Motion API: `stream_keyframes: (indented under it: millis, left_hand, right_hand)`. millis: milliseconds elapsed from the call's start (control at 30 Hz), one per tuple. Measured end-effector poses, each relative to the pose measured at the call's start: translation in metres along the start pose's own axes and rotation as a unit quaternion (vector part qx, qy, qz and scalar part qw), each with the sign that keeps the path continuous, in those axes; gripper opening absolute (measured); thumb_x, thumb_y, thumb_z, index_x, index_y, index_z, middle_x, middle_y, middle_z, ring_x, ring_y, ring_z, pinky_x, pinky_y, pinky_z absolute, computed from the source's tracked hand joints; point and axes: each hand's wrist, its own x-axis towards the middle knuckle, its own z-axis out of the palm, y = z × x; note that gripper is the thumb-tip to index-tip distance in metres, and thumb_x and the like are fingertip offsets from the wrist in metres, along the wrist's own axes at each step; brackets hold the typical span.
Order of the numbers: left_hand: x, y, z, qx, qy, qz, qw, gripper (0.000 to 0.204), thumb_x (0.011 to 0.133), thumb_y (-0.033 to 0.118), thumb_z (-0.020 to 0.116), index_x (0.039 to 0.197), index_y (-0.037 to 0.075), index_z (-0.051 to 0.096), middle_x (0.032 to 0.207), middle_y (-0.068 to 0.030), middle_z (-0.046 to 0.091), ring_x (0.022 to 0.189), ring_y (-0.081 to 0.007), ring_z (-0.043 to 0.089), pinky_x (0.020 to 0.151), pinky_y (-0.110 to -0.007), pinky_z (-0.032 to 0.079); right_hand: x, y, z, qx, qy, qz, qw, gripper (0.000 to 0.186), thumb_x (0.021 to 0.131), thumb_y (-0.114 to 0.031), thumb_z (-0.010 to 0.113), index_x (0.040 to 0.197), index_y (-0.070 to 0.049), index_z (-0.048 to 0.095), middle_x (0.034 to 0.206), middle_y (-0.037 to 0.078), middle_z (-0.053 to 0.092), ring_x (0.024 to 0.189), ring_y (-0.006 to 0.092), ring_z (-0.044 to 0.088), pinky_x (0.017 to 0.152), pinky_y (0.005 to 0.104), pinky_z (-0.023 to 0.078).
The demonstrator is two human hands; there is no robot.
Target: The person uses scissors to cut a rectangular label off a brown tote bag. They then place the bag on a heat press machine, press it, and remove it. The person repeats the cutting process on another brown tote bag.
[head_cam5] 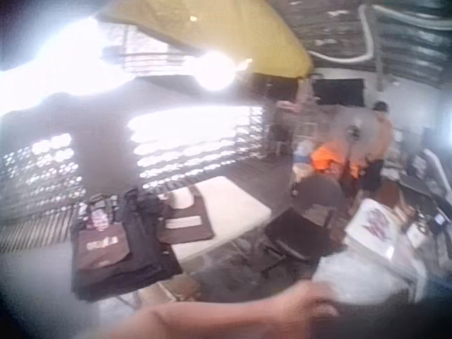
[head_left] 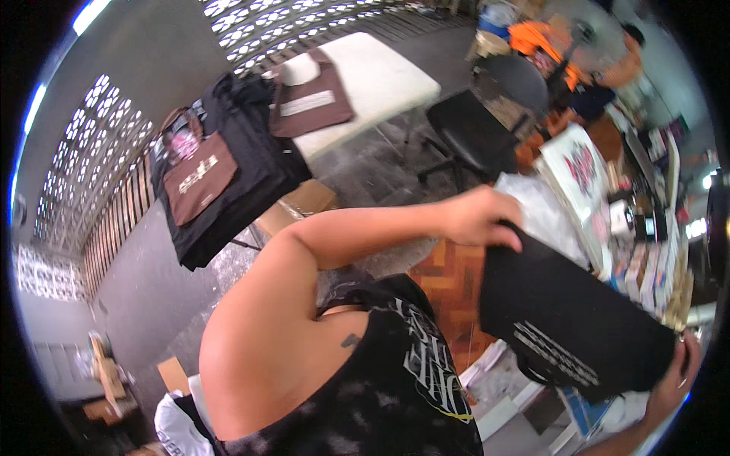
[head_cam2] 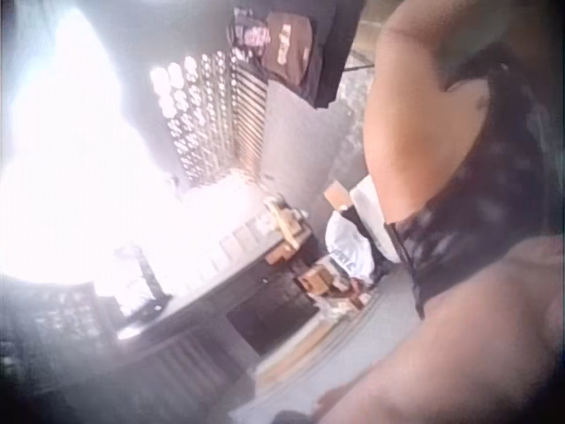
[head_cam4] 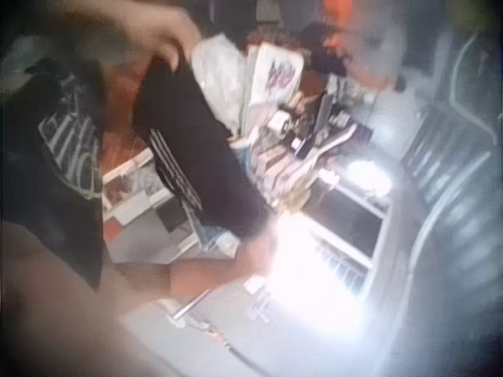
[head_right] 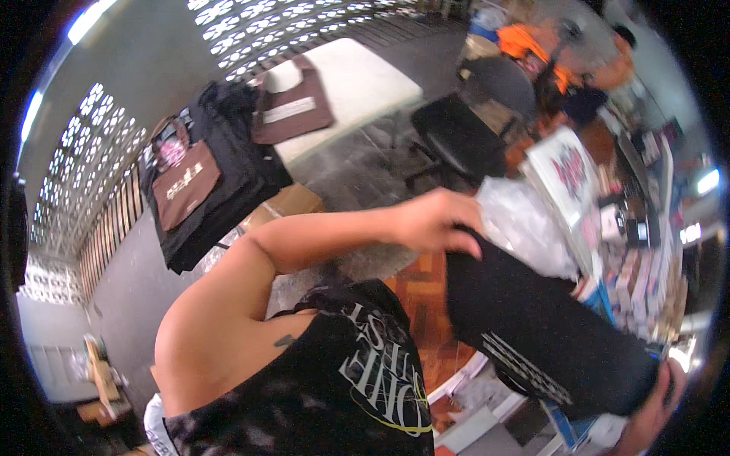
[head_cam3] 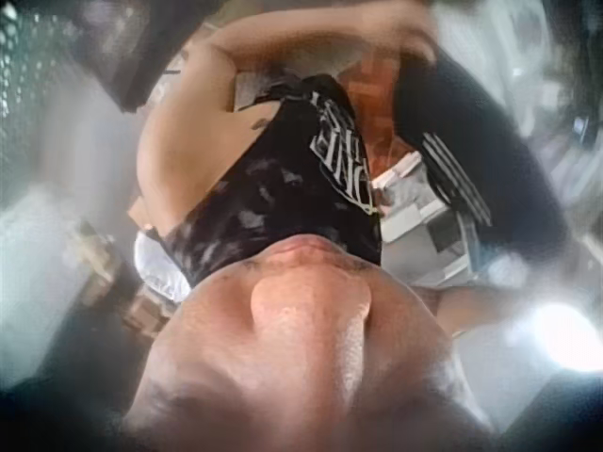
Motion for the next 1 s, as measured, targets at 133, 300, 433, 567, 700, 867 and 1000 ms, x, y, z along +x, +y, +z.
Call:
stream_keyframes:
  millis: [133,300,433,567,700,867,1000]
  left_hand:
    - [-0.105,0.029,-0.224,0.299,0.143,-0.303,0.893,0.021,0.082,0.020,0.082,0.093,0.005,0.075,0.094,-0.0108,0.071,0.091,-0.0257,0.069,0.083,-0.037,0.054]
    - [-0.109,0.164,-0.422,0.516,0.353,-0.364,0.691,0.023,0.087,0.027,0.076,0.102,0.009,0.077,0.100,-0.0071,0.075,0.087,-0.0201,0.069,0.083,-0.033,0.053]
    - [-0.202,0.347,-0.515,0.799,0.307,-0.239,0.458,0.019,0.086,0.023,0.074,0.099,0.009,0.077,0.098,-0.0102,0.075,0.088,-0.0211,0.069,0.085,-0.034,0.053]
    - [-0.317,0.370,-0.504,0.811,0.283,-0.233,0.456,0.016,0.091,0.009,0.071,0.106,0.011,0.076,0.103,-0.0058,0.075,0.097,-0.0175,0.070,0.092,-0.032,0.051]
    - [-0.425,0.355,-0.450,0.805,0.269,-0.325,0.417,0.013,0.085,-0.002,0.069,0.094,0.006,0.074,0.097,-0.0098,0.073,0.097,-0.0296,0.068,0.087,-0.038,0.053]
    - [-0.542,0.286,-0.349,0.675,0.274,-0.575,0.373,0.038,0.076,-0.010,0.062,0.109,0.006,0.070,0.114,-0.0156,0.067,0.110,-0.0342,0.063,0.096,-0.042,0.050]
    - [-0.543,0.219,-0.274,0.623,0.393,-0.574,0.357,0.038,0.077,-0.008,0.061,0.112,0.002,0.068,0.119,-0.0173,0.064,0.113,-0.0357,0.061,0.101,-0.042,0.048]
  right_hand:
    - [0.131,-0.194,0.199,0.248,-0.108,-0.151,0.951,0.014,0.095,-0.008,0.066,0.105,0.002,0.068,0.095,0.008,0.070,0.092,0.0155,0.063,0.089,0.0297,0.048]
    - [0.236,-0.384,0.267,0.360,-0.026,-0.253,0.898,0.022,0.098,-0.007,0.065,0.118,-0.001,0.068,0.110,0.006,0.071,0.103,0.0132,0.065,0.094,0.0274,0.049]
    - [0.226,-0.570,0.286,0.498,-0.047,-0.367,0.784,0.020,0.095,-0.004,0.065,0.113,-0.001,0.072,0.110,0.008,0.073,0.100,0.0136,0.067,0.090,0.0269,0.052]
    - [0.178,-0.692,0.361,0.566,0.015,-0.467,0.679,0.019,0.083,-0.007,0.064,0.099,-0.009,0.074,0.094,0.010,0.074,0.092,0.0282,0.070,0.084,0.0387,0.054]
    - [0.090,-0.775,0.458,0.545,0.053,-0.548,0.632,0.011,0.075,-0.008,0.061,0.083,-0.011,0.069,0.082,0.008,0.068,0.082,0.0287,0.065,0.076,0.0419,0.050]
    - [0.032,-0.761,0.581,0.442,-0.225,-0.656,0.569,0.027,0.085,-0.035,0.070,0.092,-0.010,0.072,0.102,0.010,0.070,0.105,0.0311,0.064,0.089,0.0444,0.051]
    - [0.075,-0.744,0.698,0.300,-0.309,-0.505,0.747,0.042,0.090,-0.039,0.067,0.117,-0.007,0.066,0.133,0.014,0.059,0.129,0.0338,0.051,0.104,0.0470,0.045]
